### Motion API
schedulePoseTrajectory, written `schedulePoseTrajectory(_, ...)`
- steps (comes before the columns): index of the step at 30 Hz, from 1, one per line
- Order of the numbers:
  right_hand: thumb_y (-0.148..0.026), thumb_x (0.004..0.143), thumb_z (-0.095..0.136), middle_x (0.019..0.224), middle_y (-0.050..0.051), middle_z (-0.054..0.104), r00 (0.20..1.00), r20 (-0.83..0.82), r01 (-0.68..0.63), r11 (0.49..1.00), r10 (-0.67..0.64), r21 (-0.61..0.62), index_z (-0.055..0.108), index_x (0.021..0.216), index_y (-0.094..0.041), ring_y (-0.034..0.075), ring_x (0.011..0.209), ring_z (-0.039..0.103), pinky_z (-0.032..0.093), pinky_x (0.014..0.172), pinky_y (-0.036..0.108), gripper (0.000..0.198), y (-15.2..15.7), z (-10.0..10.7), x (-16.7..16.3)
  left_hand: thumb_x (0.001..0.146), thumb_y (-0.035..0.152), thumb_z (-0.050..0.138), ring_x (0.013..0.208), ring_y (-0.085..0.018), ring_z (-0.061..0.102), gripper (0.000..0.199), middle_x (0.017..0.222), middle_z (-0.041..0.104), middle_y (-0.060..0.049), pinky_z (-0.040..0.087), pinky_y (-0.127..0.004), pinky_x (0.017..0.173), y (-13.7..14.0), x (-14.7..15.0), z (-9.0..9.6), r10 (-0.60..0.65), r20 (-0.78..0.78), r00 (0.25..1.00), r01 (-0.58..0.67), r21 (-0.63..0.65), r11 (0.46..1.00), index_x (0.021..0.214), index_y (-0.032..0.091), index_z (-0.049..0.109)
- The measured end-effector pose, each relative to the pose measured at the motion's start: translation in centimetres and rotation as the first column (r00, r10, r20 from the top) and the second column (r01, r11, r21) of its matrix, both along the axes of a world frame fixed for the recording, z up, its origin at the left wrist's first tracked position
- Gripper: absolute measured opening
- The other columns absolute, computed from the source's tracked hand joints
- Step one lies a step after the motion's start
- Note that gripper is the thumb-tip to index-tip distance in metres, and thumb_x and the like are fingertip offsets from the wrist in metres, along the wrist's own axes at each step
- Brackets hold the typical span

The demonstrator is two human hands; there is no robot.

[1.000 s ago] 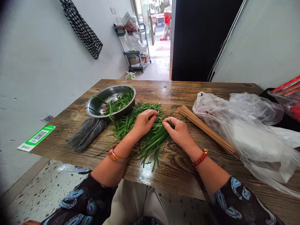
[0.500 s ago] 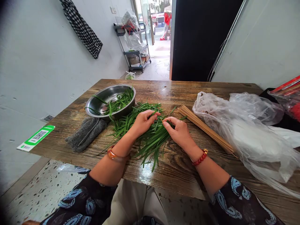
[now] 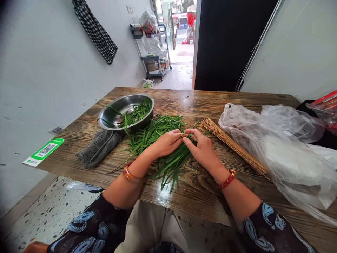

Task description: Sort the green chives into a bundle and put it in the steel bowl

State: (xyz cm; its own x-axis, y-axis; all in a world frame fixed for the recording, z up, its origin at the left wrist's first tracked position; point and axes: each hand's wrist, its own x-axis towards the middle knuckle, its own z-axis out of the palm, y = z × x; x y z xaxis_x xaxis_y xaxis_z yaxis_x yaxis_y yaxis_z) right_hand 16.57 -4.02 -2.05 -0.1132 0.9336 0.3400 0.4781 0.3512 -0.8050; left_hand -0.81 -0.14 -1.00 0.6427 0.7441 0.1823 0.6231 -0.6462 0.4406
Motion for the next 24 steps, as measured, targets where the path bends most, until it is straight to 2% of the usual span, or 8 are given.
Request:
schedulePoseTrajectory(2, -0.036, 0.087, 0.058, 0.102, 0.007, 0.073, 1.0, -0.006, -0.009, 1.0, 0.009, -0.007, 0.066, 0.112, -0.019, 0.019, 0.083, 0.067, 0.05, 0.077, 0.031, 0.031, 0.06, -0.08, 0.04, 0.095, 0.023, 0.042, 0.08, -0.016, 0.058, 0.026, 0.085, 0.06, -0.006, 0.047, -0.028, 0.076, -0.02, 0.01, -0.04, -0.007, 0.01, 1.0, 0.007, -0.001, 1.0, 0.089, 0.013, 0.066)
schedulePoseTrajectory(4, -0.037, 0.088, 0.056, 0.102, 0.007, 0.073, 1.0, -0.009, -0.018, 1.0, 0.018, -0.017, 0.068, 0.109, -0.019, 0.02, 0.084, 0.067, 0.05, 0.077, 0.032, 0.03, 0.09, -0.14, 0.09, 0.094, 0.022, 0.044, 0.078, -0.015, 0.057, 0.025, 0.082, 0.06, -0.005, 0.046, -0.027, 0.075, 0.03, 0.01, -0.06, -0.012, 0.04, 0.999, 0.013, -0.013, 1.0, 0.089, 0.013, 0.066)
schedulePoseTrajectory(8, -0.041, 0.087, 0.057, 0.093, 0.007, 0.073, 0.998, -0.054, 0.008, 0.999, -0.01, -0.039, 0.07, 0.1, -0.019, 0.02, 0.08, 0.066, 0.049, 0.071, 0.031, 0.029, 0.21, -0.34, 0.31, 0.086, 0.018, 0.057, 0.074, -0.013, 0.055, 0.018, 0.08, 0.062, -0.003, 0.044, -0.025, 0.07, 0.19, 0.02, -0.03, 0.065, 0.245, 0.967, -0.05, -0.066, 0.997, 0.098, 0.013, 0.068)
schedulePoseTrajectory(11, -0.043, 0.086, 0.058, 0.086, 0.006, 0.072, 0.995, -0.083, 0.043, 0.997, -0.048, -0.068, 0.07, 0.099, -0.018, 0.019, 0.076, 0.064, 0.048, 0.068, 0.031, 0.03, 0.38, -0.48, 0.49, 0.08, 0.015, 0.06, 0.067, -0.011, 0.052, 0.009, 0.074, 0.061, -0.001, 0.041, -0.022, 0.063, 0.25, 0.03, 0.02, 0.17, 0.382, 0.909, -0.123, -0.144, 0.982, 0.084, 0.012, 0.068)
schedulePoseTrajectory(13, -0.043, 0.085, 0.058, 0.086, 0.006, 0.071, 0.993, -0.104, 0.048, 0.996, -0.056, -0.077, 0.07, 0.1, -0.018, 0.019, 0.076, 0.063, 0.048, 0.068, 0.031, 0.032, 0.45, -0.45, 0.53, 0.079, 0.015, 0.059, 0.063, -0.009, 0.049, 0.009, 0.068, 0.058, 0.001, 0.038, -0.021, 0.06, 0.29, 0.01, 0.11, 0.198, 0.435, 0.878, -0.122, -0.197, 0.973, 0.076, 0.012, 0.066)
schedulePoseTrajectory(17, -0.043, 0.086, 0.057, 0.092, 0.007, 0.072, 0.99, -0.134, 0.039, 0.996, -0.05, -0.084, 0.066, 0.114, -0.016, 0.019, 0.077, 0.063, 0.048, 0.07, 0.031, 0.04, 0.46, -0.11, 0.44, 0.077, 0.018, 0.059, 0.058, -0.008, 0.045, 0.01, 0.062, 0.055, 0.002, 0.035, -0.02, 0.056, 0.53, -0.12, 0.29, 0.268, 0.516, 0.813, -0.145, -0.267, 0.953, 0.074, 0.012, 0.065)
schedulePoseTrajectory(21, -0.041, 0.087, 0.056, 0.096, 0.007, 0.072, 0.989, -0.147, 0.009, 0.998, -0.019, -0.067, 0.07, 0.102, -0.017, 0.019, 0.082, 0.064, 0.048, 0.074, 0.031, 0.032, 0.41, 0.11, 0.31, 0.076, 0.02, 0.059, 0.057, -0.008, 0.045, 0.01, 0.061, 0.054, 0.003, 0.034, -0.02, 0.054, 0.77, -0.15, 0.41, 0.337, 0.579, 0.743, -0.17, -0.323, 0.931, 0.076, 0.012, 0.065)
schedulePoseTrajectory(24, -0.041, 0.087, 0.057, 0.089, 0.006, 0.072, 0.992, -0.128, -0.004, 0.998, -0.005, -0.07, 0.071, 0.097, -0.018, 0.019, 0.078, 0.063, 0.047, 0.07, 0.03, 0.029, 0.34, 0.07, 0.24, 0.074, 0.018, 0.06, 0.057, -0.007, 0.045, 0.01, 0.062, 0.055, 0.003, 0.035, -0.019, 0.054, 0.59, 0.02, 0.59, 0.322, 0.566, 0.759, -0.145, -0.336, 0.931, 0.078, 0.011, 0.066)
